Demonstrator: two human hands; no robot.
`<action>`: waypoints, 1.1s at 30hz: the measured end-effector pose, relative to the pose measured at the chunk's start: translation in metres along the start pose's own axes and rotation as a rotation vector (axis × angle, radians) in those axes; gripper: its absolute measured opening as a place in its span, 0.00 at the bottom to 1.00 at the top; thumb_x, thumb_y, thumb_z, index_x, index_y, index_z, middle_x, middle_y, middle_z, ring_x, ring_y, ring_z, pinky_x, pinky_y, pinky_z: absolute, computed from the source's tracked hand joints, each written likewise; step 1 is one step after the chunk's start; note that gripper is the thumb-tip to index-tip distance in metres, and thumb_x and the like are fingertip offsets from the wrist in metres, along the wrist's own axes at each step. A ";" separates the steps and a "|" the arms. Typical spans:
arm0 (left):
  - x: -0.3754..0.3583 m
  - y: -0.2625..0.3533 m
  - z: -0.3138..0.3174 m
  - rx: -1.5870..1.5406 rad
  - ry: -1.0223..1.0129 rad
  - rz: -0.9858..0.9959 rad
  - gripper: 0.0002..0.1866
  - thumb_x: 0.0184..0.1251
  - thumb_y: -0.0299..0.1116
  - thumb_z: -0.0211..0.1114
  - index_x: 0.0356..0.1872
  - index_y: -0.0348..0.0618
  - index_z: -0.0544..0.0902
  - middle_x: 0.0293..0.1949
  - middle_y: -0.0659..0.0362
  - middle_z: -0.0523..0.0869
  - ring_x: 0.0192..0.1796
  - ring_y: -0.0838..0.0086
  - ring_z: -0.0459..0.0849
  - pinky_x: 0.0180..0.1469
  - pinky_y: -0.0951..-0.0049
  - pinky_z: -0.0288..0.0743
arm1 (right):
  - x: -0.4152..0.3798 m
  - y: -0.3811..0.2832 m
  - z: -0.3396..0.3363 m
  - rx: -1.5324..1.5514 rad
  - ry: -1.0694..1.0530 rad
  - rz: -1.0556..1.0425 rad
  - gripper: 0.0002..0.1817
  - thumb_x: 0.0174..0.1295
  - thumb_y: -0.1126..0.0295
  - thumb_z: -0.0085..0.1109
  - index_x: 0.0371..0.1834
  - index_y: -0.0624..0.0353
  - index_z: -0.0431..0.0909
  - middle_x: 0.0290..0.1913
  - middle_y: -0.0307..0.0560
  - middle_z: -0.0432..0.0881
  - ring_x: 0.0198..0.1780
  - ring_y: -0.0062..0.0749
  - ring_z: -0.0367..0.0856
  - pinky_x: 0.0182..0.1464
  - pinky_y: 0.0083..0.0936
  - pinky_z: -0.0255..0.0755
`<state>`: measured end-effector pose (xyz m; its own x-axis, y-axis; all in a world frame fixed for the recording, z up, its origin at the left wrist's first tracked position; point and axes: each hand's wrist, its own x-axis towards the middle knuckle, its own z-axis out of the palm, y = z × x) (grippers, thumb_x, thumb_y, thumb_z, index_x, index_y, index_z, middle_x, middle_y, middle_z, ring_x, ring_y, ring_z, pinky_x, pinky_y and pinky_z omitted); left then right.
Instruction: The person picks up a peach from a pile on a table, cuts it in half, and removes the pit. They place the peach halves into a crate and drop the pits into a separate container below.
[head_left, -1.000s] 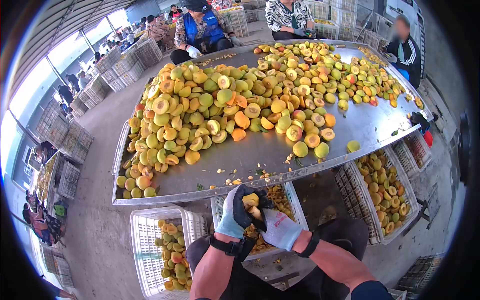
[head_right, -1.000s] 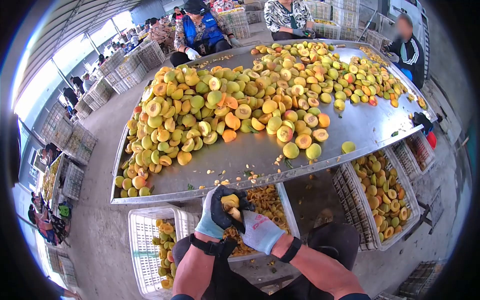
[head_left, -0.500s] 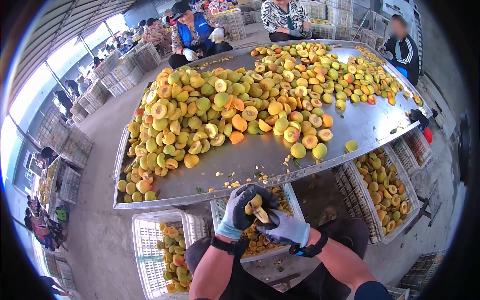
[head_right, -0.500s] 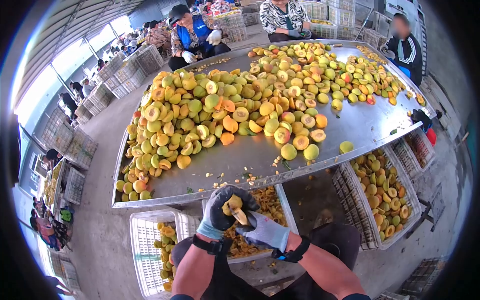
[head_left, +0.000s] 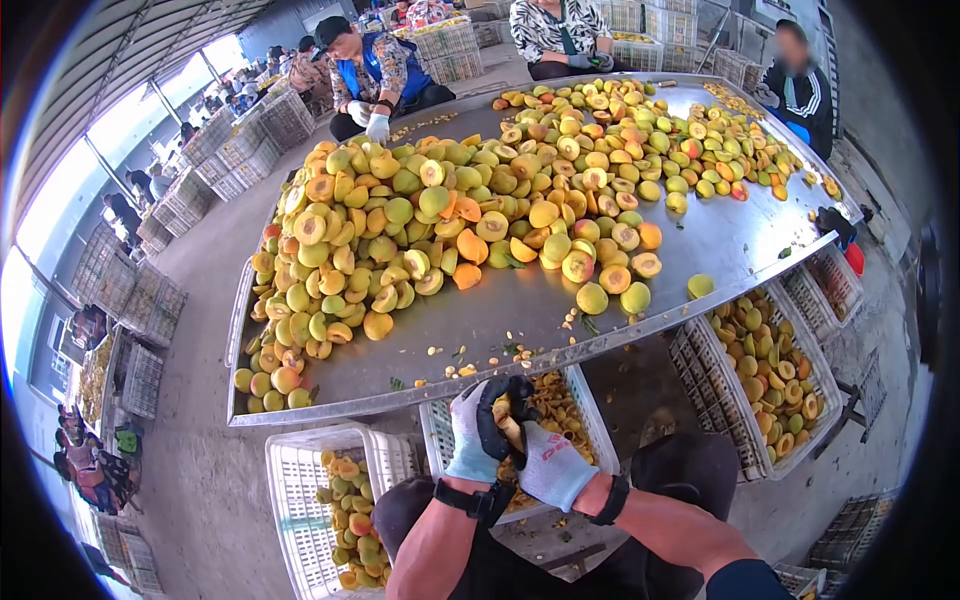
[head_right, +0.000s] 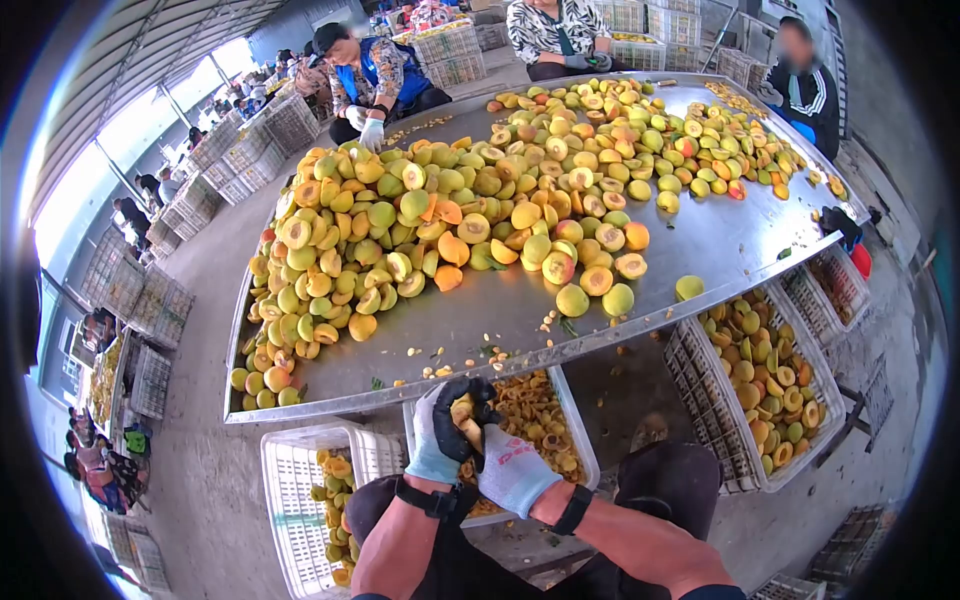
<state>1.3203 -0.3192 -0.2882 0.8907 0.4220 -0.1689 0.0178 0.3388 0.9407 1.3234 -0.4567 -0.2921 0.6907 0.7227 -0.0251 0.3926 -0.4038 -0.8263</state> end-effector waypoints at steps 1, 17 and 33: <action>0.000 -0.001 0.000 -0.062 0.036 -0.046 0.11 0.71 0.30 0.58 0.40 0.30 0.82 0.36 0.53 0.85 0.33 0.68 0.84 0.38 0.67 0.85 | 0.000 -0.003 -0.002 0.013 0.008 0.000 0.16 0.57 0.71 0.58 0.48 0.62 0.73 0.40 0.61 0.79 0.44 0.60 0.80 0.45 0.47 0.74; -0.007 0.006 -0.004 -0.359 -0.162 0.024 0.20 0.60 0.42 0.57 0.36 0.31 0.81 0.29 0.46 0.82 0.27 0.58 0.81 0.31 0.60 0.78 | 0.005 -0.008 -0.035 0.486 -0.318 0.196 0.18 0.60 0.61 0.63 0.47 0.60 0.75 0.26 0.50 0.80 0.29 0.35 0.80 0.35 0.33 0.72; 0.010 -0.009 -0.015 -0.653 -0.073 -0.216 0.16 0.77 0.40 0.50 0.47 0.37 0.80 0.37 0.58 0.85 0.37 0.69 0.85 0.44 0.65 0.82 | -0.010 0.008 0.008 -0.344 0.145 -0.099 0.13 0.55 0.69 0.58 0.43 0.59 0.75 0.34 0.58 0.79 0.36 0.54 0.81 0.36 0.46 0.74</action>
<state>1.3221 -0.3058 -0.3027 0.9266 0.2380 -0.2913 -0.0580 0.8555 0.5146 1.3151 -0.4624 -0.3032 0.7081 0.6909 0.1457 0.6258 -0.5184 -0.5828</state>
